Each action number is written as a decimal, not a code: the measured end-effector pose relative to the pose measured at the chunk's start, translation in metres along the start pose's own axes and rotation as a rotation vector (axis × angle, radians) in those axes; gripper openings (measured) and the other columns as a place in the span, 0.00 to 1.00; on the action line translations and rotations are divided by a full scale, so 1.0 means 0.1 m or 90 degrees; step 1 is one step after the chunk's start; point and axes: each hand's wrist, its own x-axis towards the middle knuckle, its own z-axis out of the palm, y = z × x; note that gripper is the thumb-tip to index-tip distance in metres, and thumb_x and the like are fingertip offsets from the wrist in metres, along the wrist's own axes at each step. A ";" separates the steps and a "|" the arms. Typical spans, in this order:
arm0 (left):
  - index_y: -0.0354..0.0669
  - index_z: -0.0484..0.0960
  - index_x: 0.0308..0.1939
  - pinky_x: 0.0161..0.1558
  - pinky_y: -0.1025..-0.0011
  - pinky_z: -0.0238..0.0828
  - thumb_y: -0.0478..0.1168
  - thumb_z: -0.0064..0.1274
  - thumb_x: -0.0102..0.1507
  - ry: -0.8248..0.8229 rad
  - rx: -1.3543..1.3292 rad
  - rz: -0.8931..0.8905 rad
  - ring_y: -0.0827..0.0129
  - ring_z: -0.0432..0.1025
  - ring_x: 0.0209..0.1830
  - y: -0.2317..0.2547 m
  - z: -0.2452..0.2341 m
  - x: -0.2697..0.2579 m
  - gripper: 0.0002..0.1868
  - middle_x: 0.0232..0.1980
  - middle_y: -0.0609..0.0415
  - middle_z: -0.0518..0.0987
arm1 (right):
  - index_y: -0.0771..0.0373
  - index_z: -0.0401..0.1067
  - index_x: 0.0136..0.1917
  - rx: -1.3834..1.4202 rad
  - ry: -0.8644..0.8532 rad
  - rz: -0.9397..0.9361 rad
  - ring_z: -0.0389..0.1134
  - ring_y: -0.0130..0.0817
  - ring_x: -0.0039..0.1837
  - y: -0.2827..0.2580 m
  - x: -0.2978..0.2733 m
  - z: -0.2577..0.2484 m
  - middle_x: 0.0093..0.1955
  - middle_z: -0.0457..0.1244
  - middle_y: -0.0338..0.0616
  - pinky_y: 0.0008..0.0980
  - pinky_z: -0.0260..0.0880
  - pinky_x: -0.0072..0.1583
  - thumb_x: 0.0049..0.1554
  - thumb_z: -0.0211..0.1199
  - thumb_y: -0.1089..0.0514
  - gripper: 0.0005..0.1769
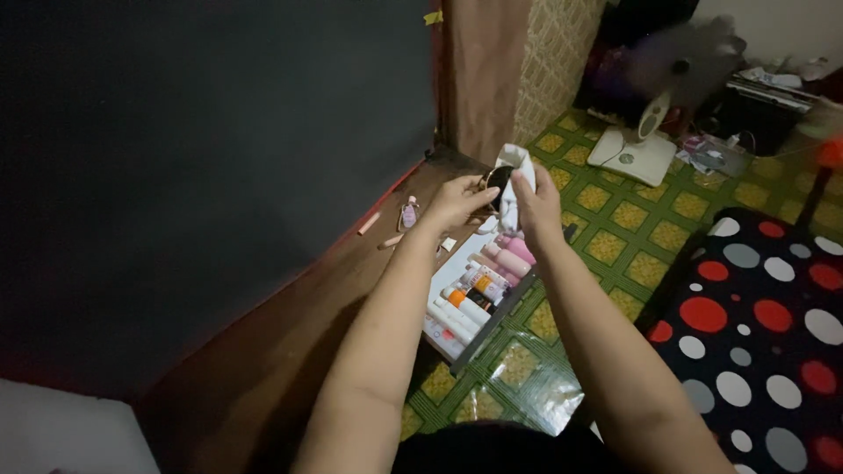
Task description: Cleaning various cosmetic containers with a cloth and organizing them in a drawer
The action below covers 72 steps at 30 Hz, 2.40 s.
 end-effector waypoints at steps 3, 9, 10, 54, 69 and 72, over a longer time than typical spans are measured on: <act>0.37 0.77 0.54 0.32 0.71 0.76 0.46 0.63 0.64 -0.049 -0.060 0.015 0.72 0.78 0.34 -0.36 0.02 0.11 0.21 0.39 0.55 0.83 | 0.66 0.71 0.62 0.101 0.012 0.043 0.68 0.25 0.50 0.09 0.09 -0.06 0.51 0.69 0.39 0.26 0.70 0.52 0.65 0.60 0.53 0.18; 0.46 0.81 0.57 0.33 0.72 0.77 0.49 0.55 0.66 0.065 -0.090 -0.051 0.75 0.76 0.33 -0.21 0.06 -0.07 0.19 0.40 0.60 0.83 | 0.62 0.67 0.75 -0.374 -0.036 -0.085 0.66 0.49 0.64 -0.07 -0.06 0.00 0.62 0.64 0.60 0.42 0.65 0.67 0.66 0.55 0.52 0.27; 0.46 0.81 0.57 0.33 0.72 0.77 0.49 0.55 0.66 0.066 -0.092 -0.055 0.75 0.76 0.33 -0.32 -0.01 -0.06 0.19 0.40 0.60 0.83 | 0.62 0.67 0.75 -0.375 -0.037 -0.081 0.66 0.49 0.64 0.05 -0.14 0.02 0.62 0.64 0.60 0.42 0.65 0.67 0.66 0.55 0.52 0.27; 0.34 0.85 0.53 0.35 0.76 0.74 0.48 0.58 0.69 0.117 -0.081 0.025 0.72 0.78 0.36 -0.17 -0.22 -0.32 0.19 0.42 0.53 0.84 | 0.57 0.68 0.73 -0.353 -0.040 0.156 0.72 0.43 0.52 -0.92 -0.33 0.53 0.57 0.70 0.50 0.37 0.70 0.57 0.66 0.50 0.50 0.25; 0.43 0.85 0.50 0.40 0.72 0.79 0.48 0.54 0.67 0.194 -0.176 0.036 0.72 0.78 0.39 -0.10 -0.07 -0.37 0.15 0.43 0.57 0.83 | 0.65 0.54 0.80 -0.557 -0.182 -0.362 0.45 0.58 0.84 -0.16 -0.41 0.33 0.83 0.48 0.58 0.53 0.44 0.80 0.64 0.51 0.59 0.33; 0.37 0.84 0.53 0.42 0.70 0.78 0.47 0.55 0.70 0.181 -0.153 0.037 0.70 0.76 0.40 -0.39 -0.22 -0.24 0.16 0.44 0.54 0.81 | 0.63 0.56 0.80 -0.505 -0.176 -0.370 0.48 0.58 0.83 0.24 -0.22 0.24 0.84 0.48 0.59 0.49 0.51 0.79 0.63 0.57 0.61 0.33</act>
